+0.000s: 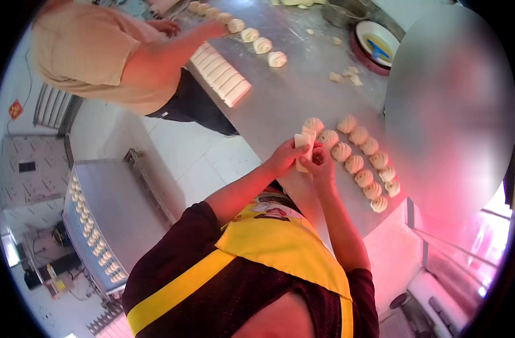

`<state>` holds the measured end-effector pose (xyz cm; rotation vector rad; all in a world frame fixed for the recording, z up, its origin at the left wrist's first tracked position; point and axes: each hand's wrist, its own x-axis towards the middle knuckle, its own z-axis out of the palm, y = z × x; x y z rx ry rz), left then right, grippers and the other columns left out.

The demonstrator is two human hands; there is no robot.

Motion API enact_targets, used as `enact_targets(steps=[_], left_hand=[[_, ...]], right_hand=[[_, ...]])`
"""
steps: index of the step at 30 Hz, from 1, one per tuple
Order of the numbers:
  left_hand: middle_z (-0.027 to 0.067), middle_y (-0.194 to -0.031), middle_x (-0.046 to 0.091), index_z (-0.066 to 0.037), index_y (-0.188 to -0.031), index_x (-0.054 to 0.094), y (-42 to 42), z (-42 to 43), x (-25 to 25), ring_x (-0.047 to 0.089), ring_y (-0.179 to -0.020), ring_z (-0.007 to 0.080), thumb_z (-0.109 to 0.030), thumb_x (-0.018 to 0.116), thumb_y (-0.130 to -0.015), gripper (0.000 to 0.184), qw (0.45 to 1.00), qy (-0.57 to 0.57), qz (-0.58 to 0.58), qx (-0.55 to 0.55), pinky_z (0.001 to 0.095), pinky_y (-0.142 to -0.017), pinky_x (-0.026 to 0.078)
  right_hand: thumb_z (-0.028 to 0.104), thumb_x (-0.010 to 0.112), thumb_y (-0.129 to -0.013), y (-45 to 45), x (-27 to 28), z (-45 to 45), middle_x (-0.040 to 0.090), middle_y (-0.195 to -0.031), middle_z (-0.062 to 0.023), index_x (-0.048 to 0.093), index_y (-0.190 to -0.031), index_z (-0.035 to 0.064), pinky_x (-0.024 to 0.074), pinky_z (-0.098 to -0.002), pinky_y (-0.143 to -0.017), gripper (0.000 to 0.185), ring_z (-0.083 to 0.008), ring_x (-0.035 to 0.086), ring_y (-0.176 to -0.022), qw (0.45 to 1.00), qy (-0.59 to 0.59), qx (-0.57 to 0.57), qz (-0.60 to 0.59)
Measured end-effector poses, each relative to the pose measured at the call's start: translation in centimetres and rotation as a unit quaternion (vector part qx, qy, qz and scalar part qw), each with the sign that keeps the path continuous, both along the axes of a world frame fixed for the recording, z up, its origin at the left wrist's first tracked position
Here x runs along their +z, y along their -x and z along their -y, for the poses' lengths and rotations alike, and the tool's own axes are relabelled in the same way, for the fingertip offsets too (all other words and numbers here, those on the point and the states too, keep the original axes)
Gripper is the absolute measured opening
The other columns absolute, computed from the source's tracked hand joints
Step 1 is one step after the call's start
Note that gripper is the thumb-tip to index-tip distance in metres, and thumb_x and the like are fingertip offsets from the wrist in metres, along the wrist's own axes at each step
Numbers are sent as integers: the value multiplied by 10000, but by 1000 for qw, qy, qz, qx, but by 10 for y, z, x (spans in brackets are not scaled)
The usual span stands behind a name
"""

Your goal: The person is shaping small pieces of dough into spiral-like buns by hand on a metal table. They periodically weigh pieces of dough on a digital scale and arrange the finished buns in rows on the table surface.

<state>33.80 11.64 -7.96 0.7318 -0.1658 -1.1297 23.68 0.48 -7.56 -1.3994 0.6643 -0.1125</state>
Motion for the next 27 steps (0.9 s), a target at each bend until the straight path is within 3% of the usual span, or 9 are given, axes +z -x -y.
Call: enact_targets(steps=[4, 7, 9, 12, 14, 17, 20, 23, 27], left_hand=[[83, -983, 607, -1, -1153, 532, 23, 4, 20, 605, -868, 166, -352, 516, -946, 407, 989, -67, 98, -86, 304, -753, 496], [59, -852, 591, -27, -1055, 584, 41, 2, 44, 579, -731, 141, -507, 391, -962, 525, 972, -34, 116, -199, 291, -636, 480], [57, -858, 576, -40, -1098, 579, 56, 2, 36, 571, -713, 144, -553, 365, -952, 574, 949, 5, 218, -228, 296, -610, 483], [47, -809, 576, -55, -1111, 581, 71, -9, 61, 552, -641, 111, -697, 273, -895, 744, 962, -44, 107, -247, 254, -556, 455], [68, -801, 600, -69, -1067, 595, 71, -17, 62, 532, -581, 121, -684, 334, -892, 691, 957, -49, 50, -282, 270, -566, 458], [52, -751, 585, -40, -934, 583, 79, -18, 56, 532, -560, 116, -602, 326, -940, 618, 879, -102, 281, -370, 266, -501, 431], [51, -709, 572, -40, -843, 574, 88, -30, 72, 539, -565, 124, -577, 299, -958, 613, 931, -128, 143, -311, 269, -508, 432], [59, -690, 564, -39, -853, 576, 87, -36, 76, 545, -569, 132, -525, 318, -972, 563, 915, -84, 183, -348, 270, -515, 438], [62, -695, 572, -41, -845, 573, 77, -50, 63, 557, -570, 141, -440, 387, -968, 456, 905, -81, 193, -369, 277, -518, 443]], right_hand=[[81, 702, -786, 46, 52, 44, 598, -923, -4, 570, -1176, 50, 458, -256, -710, 413, -82, 522, -816, 977, 158, 113, -85], [86, 698, -791, 60, 67, 65, 606, -940, -6, 607, -1141, 58, 457, -255, -686, 363, -75, 522, -819, 976, 178, 109, 61], [104, 670, -826, 69, 67, 65, 581, -895, -4, 626, -1090, 35, 445, -251, -655, 277, -72, 499, -781, 968, 122, 204, 80], [90, 635, -849, 78, 56, 59, 557, -864, -4, 625, -955, 18, 449, -237, -674, 129, -82, 513, -775, 973, 3, 211, 91], [12, 650, -812, 87, 14, 64, 549, -866, -6, 571, -1084, 8, 470, -232, -684, 283, -96, 529, -789, 972, 45, 203, 108], [-5, 667, -781, 90, 15, 57, 554, -876, -14, 566, -1073, 10, 484, -251, -689, 309, -113, 559, -821, 931, 219, 259, 132], [-11, 676, -751, 106, 46, 38, 569, -879, -45, 587, -1036, 25, 482, -280, -674, 301, -154, 581, -815, 962, 5, 245, 115], [3, 674, -748, 107, 73, 30, 585, -889, -86, 607, -1008, 35, 479, -319, -684, 271, -199, 599, -819, 879, 312, 318, 170], [24, 667, -757, 103, 78, 19, 593, -849, -109, 620, -956, 34, 474, -338, -692, 205, -236, 598, -795, 862, 323, 338, 194]])
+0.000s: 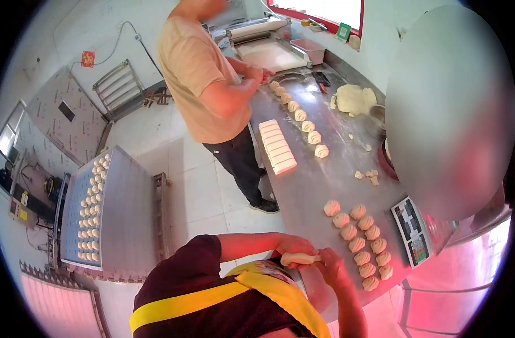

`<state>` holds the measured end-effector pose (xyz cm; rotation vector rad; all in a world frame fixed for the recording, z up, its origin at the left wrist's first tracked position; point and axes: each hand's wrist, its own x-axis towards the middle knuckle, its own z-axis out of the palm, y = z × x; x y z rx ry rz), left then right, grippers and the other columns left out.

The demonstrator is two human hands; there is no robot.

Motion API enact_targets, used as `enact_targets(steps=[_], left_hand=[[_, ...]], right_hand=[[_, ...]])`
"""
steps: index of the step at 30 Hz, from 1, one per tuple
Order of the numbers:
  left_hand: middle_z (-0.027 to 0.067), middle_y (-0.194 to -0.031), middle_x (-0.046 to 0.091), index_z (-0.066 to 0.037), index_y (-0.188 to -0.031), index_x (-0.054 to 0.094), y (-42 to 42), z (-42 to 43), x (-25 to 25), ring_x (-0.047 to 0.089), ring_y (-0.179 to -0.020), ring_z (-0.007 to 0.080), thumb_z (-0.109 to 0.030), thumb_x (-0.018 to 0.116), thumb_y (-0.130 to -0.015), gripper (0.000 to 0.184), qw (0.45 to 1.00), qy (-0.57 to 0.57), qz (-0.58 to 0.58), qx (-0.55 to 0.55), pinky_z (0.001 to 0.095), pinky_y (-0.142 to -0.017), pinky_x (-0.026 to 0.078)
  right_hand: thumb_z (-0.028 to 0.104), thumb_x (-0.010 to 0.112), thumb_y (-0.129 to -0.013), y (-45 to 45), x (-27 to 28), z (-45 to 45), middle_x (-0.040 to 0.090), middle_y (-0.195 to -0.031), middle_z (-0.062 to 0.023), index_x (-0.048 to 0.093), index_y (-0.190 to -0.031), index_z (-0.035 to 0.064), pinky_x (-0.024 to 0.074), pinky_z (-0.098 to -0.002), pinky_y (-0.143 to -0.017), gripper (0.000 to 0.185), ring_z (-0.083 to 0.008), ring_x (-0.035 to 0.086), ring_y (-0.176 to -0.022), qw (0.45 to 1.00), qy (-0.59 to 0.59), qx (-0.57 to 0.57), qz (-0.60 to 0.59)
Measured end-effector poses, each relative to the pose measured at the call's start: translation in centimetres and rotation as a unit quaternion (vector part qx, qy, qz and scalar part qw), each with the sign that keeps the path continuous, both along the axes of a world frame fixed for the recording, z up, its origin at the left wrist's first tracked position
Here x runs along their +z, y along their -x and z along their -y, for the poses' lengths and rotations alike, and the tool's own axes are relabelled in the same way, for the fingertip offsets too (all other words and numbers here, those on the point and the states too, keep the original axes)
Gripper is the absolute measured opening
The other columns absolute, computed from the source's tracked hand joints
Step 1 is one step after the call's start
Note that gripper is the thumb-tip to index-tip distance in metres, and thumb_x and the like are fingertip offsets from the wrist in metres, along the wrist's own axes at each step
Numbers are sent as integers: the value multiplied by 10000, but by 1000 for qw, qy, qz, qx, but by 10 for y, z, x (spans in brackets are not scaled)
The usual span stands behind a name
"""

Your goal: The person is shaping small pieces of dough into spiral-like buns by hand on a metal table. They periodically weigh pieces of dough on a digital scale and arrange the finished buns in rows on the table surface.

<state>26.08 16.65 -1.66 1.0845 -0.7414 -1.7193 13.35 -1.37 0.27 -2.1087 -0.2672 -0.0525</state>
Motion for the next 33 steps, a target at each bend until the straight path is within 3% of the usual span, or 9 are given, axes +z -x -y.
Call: enact_targets(steps=[5, 8, 10, 12, 17, 19, 20, 28, 33], left_hand=[[61, -738, 587, -31, -884, 558, -14, -13, -10, 591, -673, 141, -322, 503, -920, 298, 918, 345, 183, -71, 287, -583, 455], [55, -750, 574, -27, -918, 559, -12, -20, 5, 587, -720, 155, -294, 499, -935, 274, 957, 258, 131, 30, 305, -635, 462], [64, -853, 584, -51, -1024, 542, -17, -14, 11, 556, -743, 171, -342, 490, -962, 302, 985, -14, -48, 162, 302, -713, 464], [69, -908, 586, -45, -1077, 521, -20, 5, -9, 574, -789, 192, -320, 531, -946, 305, 962, 2, -152, 228, 323, -751, 474], [110, -1075, 585, -22, -1153, 500, -29, 40, -29, 585, -951, 187, -274, 583, -924, 351, 832, 60, -209, 511, 326, -841, 482], [105, -1095, 584, -26, -1167, 502, -33, 48, -35, 578, -961, 166, -283, 592, -919, 368, 831, 76, -109, 541, 316, -851, 474], [103, -1106, 584, -28, -1174, 502, -35, 51, -40, 574, -966, 155, -287, 597, -917, 377, 829, 79, -57, 551, 310, -857, 470], [67, -909, 630, -29, -1044, 588, -40, 51, -74, 637, -745, 175, -270, 685, -844, 328, 886, -47, 51, 458, 279, -617, 531], [110, -871, 627, -21, -991, 581, -26, 57, -82, 639, -663, 220, -295, 645, -869, 307, 876, -172, -203, 402, 338, -524, 524]], right_hand=[[122, 571, -863, -24, -69, 29, 610, -819, -81, 632, -915, 58, 478, -335, -650, 103, -230, 607, -760, 963, -215, -124, -104], [155, 507, -913, -89, -51, 75, 546, -1016, -109, 510, -1122, 58, 481, -320, -713, 231, -244, 579, -888, 890, -272, -219, -293], [156, 478, -934, -128, -25, 86, 478, -1218, -146, 388, -1325, 50, 483, -306, -785, 414, -257, 549, -1021, 872, -327, -227, -286], [114, 507, -928, -135, -57, 92, 485, -1187, -126, 422, -1293, 24, 474, -275, -803, 385, -198, 523, -1042, 844, -469, -235, -115], [98, 565, -887, -101, -105, 66, 470, -1307, -133, 402, -1365, 32, 436, -338, -961, 509, -227, 500, -1174, 974, -171, -86, -120], [75, 568, -885, -92, -112, 25, 512, -1245, -103, 478, -1294, 20, 462, -303, -881, 423, -177, 525, -1097, 929, -329, -93, -140], [70, 559, -889, -88, -89, 7, 537, -1202, -85, 517, -1252, 21, 475, -277, -829, 369, -147, 542, -1041, 824, -485, -175, -235], [58, 615, -835, -58, -33, 19, 534, -1137, -44, 533, -1170, 33, 496, -280, -667, 347, -171, 565, -873, 954, -179, -210, -118], [79, 650, -790, -34, -40, 20, 560, -1037, -87, 538, -1080, 41, 507, -304, -647, 313, -284, 587, -833, 955, 220, -126, 151]])
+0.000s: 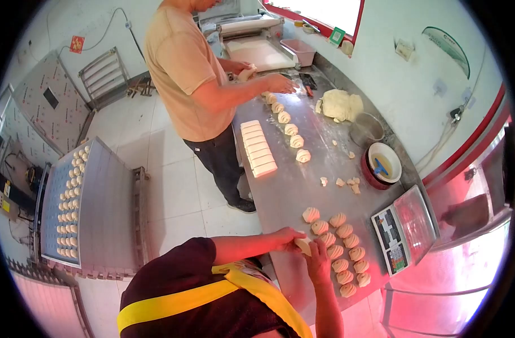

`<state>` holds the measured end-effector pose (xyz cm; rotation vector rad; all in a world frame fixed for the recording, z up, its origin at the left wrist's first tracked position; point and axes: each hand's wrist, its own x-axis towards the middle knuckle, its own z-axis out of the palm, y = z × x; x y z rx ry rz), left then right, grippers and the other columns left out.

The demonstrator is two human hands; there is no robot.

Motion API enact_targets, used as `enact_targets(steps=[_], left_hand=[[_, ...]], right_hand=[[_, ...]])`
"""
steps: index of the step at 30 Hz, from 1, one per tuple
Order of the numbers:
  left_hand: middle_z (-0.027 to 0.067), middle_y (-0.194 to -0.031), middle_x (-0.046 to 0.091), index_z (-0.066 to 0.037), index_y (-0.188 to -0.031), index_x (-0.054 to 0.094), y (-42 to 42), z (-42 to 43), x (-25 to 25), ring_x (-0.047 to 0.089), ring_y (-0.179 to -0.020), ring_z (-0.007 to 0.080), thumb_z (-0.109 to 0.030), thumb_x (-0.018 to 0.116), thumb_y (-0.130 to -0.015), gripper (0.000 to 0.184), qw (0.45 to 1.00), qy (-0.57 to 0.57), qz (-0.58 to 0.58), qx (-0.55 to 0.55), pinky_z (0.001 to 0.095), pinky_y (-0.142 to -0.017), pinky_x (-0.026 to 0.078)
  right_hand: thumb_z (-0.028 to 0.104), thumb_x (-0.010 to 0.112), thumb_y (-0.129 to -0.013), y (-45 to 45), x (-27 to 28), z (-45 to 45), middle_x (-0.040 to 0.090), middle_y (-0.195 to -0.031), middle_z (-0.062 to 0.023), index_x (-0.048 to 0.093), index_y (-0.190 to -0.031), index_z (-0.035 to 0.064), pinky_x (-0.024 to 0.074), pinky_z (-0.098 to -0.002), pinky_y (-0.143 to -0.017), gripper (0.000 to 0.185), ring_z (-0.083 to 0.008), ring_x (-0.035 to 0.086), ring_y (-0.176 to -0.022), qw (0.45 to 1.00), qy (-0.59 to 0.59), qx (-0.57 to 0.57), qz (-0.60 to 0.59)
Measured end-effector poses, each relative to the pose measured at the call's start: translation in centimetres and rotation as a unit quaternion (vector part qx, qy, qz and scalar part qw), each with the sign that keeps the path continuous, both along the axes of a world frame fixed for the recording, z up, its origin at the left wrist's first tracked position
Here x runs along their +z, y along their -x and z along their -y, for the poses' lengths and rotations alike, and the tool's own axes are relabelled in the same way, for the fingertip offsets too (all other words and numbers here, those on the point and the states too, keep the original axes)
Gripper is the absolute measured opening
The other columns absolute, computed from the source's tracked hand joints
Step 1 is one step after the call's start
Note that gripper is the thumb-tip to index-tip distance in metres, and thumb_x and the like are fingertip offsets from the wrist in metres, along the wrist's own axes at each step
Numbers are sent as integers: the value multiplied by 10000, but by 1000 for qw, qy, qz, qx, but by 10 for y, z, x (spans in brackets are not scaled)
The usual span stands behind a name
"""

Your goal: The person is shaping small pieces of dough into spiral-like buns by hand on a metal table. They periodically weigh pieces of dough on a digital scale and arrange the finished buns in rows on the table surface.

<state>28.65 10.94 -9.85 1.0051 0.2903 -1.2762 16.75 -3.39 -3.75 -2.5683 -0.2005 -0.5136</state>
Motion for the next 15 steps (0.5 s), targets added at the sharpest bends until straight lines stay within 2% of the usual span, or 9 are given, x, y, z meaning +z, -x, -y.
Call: enact_targets(steps=[3, 4, 5, 7, 9, 11, 12, 13, 15], left_hand=[[110, -843, 630, -43, -937, 576, 7, -1, -6, 629, -654, 227, -293, 597, -888, 256, 989, 2, 105, -107, 357, -508, 497], [105, -820, 631, -56, -911, 578, 10, -1, -4, 622, -644, 223, -287, 579, -894, 232, 972, 4, 179, -151, 353, -505, 485], [96, -791, 625, -60, -894, 581, 16, -1, -4, 609, -633, 216, -275, 572, -886, 215, 904, -38, 397, -157, 350, -509, 473], [79, -733, 614, -67, -860, 587, 36, 5, -6, 583, -612, 202, -249, 559, -871, 184, 634, -106, 752, -144, 343, -517, 447], [66, -696, 598, -62, -828, 591, 36, 11, -30, 565, -617, 180, -249, 552, -859, 194, 645, -41, 758, -87, 337, -537, 437], [31, -704, 578, -71, -805, 604, 31, 13, -71, 546, -629, 142, -267, 554, -861, 210, 724, 73, 674, -127, 311, -550, 429], [1, -731, 567, -83, -798, 615, 25, 11, -91, 535, -638, 116, -286, 560, -869, 222, 783, 128, 581, -182, 288, -553, 426], [-14, -692, 549, -123, -802, 623, 28, 10, -64, 517, -573, 90, -323, 559, -877, 223, 893, 102, 380, -218, 253, -481, 412], [-11, -701, 567, -124, -811, 639, 36, 1, 2, 525, -570, 88, -324, 539, -898, 240, 932, 82, 247, -253, 234, -494, 436]], right_hand=[[81, 643, -808, 14, -18, 11, 587, -918, -79, 535, -1047, 40, 506, -320, -633, 266, -259, 601, -790, 999, -3, 8, -45], [89, 643, -814, 19, -35, 12, 588, -886, -71, 531, -1061, 40, 506, -332, -629, 276, -251, 599, -767, 969, -201, -55, -136], [96, 643, -820, 24, -58, 14, 589, -854, -64, 527, -1075, 41, 505, -344, -624, 285, -243, 597, -744, 888, -387, -117, -221], [113, 658, -821, 36, -52, 10, 590, -870, -50, 515, -1121, 40, 507, -354, -656, 340, -219, 595, -763, 721, -603, -170, -295], [129, 687, -809, 49, -40, 1, 592, -965, -40, 497, -1184, 38, 511, -350, -729, 430, -188, 594, -848, 624, -707, -173, -284], [95, 702, -790, 57, -27, 1, 557, -1122, -35, 447, -1295, 59, 477, -322, -866, 567, -157, 550, -1011, 775, -588, 36, -230], [43, 670, -791, 70, -62, 8, 537, -1141, -34, 426, -1332, 84, 468, -293, -832, 594, -148, 535, -992, 769, -548, 14, -328], [-1, 660, -786, 74, -36, 10, 502, -1250, -32, 430, -1333, 65, 434, -308, -948, 597, -138, 490, -1117, 823, -458, 11, -337], [6, 639, -787, 78, -26, 3, 606, -1067, -68, 546, -1193, 47, 487, -318, -826, 419, -154, 575, -986, 920, -316, -5, -232]])
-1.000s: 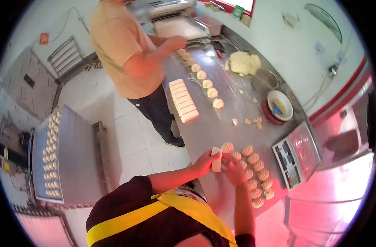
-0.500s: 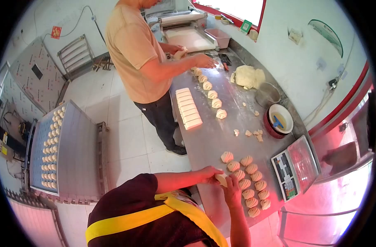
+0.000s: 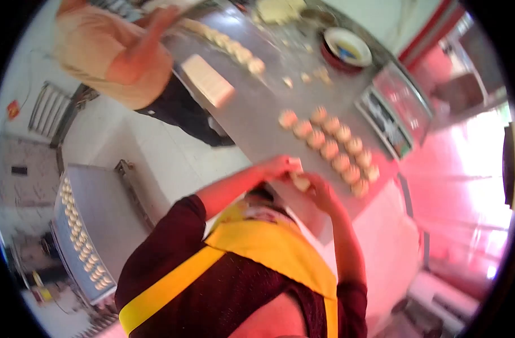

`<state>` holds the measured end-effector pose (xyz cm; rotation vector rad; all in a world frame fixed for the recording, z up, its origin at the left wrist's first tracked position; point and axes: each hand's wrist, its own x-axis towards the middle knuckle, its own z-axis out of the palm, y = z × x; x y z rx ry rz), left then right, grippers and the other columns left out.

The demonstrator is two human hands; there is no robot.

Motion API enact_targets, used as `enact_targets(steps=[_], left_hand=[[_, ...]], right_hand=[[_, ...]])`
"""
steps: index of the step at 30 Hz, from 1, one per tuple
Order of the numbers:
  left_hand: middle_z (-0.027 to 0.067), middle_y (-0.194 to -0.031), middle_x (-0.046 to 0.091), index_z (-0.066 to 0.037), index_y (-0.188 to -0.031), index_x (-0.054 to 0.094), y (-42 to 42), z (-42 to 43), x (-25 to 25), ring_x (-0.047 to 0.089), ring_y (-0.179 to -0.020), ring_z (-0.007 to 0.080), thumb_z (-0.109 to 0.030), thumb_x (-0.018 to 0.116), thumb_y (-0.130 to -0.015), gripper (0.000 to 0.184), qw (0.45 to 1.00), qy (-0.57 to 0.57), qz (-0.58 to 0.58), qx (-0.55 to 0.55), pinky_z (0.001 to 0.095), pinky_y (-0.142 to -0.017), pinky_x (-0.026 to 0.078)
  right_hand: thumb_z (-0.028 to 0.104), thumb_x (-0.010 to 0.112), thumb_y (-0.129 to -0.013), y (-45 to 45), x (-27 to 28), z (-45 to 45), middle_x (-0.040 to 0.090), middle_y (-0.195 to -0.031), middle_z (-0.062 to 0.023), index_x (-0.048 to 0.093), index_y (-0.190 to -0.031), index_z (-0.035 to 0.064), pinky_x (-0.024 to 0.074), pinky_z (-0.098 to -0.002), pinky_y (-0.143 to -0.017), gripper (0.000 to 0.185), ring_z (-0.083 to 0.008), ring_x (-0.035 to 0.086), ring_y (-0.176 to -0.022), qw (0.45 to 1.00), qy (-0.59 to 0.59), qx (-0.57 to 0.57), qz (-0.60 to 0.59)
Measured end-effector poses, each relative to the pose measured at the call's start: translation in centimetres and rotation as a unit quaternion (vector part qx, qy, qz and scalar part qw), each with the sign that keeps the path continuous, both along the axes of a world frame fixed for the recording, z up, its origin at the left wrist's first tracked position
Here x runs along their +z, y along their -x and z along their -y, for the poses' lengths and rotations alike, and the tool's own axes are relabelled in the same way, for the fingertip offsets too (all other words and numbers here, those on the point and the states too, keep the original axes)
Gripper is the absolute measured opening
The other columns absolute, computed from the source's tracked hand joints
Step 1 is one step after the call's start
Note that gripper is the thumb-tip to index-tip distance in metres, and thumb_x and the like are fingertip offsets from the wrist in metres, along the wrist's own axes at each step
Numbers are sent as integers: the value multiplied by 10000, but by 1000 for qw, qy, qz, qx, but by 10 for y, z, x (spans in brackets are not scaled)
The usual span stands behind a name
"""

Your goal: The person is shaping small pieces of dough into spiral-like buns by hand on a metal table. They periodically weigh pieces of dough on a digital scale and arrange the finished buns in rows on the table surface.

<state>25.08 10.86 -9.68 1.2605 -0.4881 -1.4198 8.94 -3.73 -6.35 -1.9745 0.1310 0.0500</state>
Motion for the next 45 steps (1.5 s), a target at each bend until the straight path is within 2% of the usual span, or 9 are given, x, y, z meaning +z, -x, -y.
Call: enact_targets(steps=[5, 8, 11, 20, 23, 26, 32, 38, 45], left_hand=[[47, -672, 616, -55, -854, 654, 27, 3, 12, 598, -617, 158, -213, 588, -860, 171, 985, -107, 132, 31, 295, -552, 477], [84, -624, 587, -25, -920, 633, 50, 11, -10, 595, -597, 247, -178, 632, -819, 183, 893, 22, 450, -8, 331, -606, 485], [117, -728, 587, -33, -948, 626, 66, 10, -17, 587, -663, 301, -178, 634, -793, 213, 899, 61, 432, -25, 342, -654, 484], [55, -1024, 526, -15, -930, 620, 71, 23, -25, 553, -798, 101, -75, 678, -800, 155, 936, 125, 307, 116, 258, -603, 451], [37, -965, 567, -20, -955, 611, 76, 31, -23, 550, -729, 75, -84, 647, -834, 142, 982, 47, 132, 129, 239, -554, 438], [17, -836, 601, -19, -954, 605, 64, 36, -45, 554, -637, 84, -93, 616, -853, 126, 989, 11, 140, -41, 237, -521, 433], [35, -671, 581, -30, -941, 583, 68, 46, -69, 545, -541, 100, -102, 570, -864, 106, 972, -16, 233, -36, 278, -488, 435], [58, -624, 567, -46, -960, 517, 71, 43, -78, 540, -480, 133, -91, 562, -846, 131, 963, -78, 245, -83, 300, -452, 423], [72, -624, 576, -50, -984, 499, 67, 41, -75, 561, -470, 152, -47, 568, -836, 163, 981, -90, 137, -106, 294, -409, 437]], right_hand=[[27, 629, -787, 14, 23, -19, 630, -779, -61, 615, -999, 16, 481, -297, -624, 213, -134, 597, -697, 989, 30, -145, 2], [72, 644, -805, 6, 12, -2, 599, -739, -43, 611, -940, 19, 438, -257, -549, 149, -95, 547, -633, 951, -122, -274, -70], [199, 630, -881, 7, -33, 7, 574, -710, 5, 599, -900, 31, 396, -226, -489, 172, -74, 529, -595, 890, -278, -346, -105], [315, 536, -934, 23, -55, 6, 624, -925, -87, 570, -1042, 64, 554, -322, -587, 276, -195, 637, -746, 761, -487, -381, -193], [370, 482, -954, 29, -38, 12, 625, -914, -89, 555, -1080, 67, 552, -330, -570, 337, -200, 639, -741, 792, -414, -328, -306], [408, 436, -965, 39, -40, 7, 624, -871, -85, 553, -1088, 63, 543, -313, -572, 385, -185, 621, -677, 825, -358, -328, -289], [299, 498, -959, 58, -89, 4, 614, -800, -72, 545, -1065, 31, 505, -264, -564, 292, -154, 589, -605, 819, -417, -361, -158], [151, 548, -900, 75, -150, 8, 625, -803, -111, 506, -1035, 36, 469, -306, -580, 183, -210, 618, -661, 956, -25, -245, -159], [72, 570, -806, 67, -131, -10, 616, -831, -192, 481, -1007, 71, 473, -443, -612, 220, -353, 634, -733, 931, 169, -292, -135]])
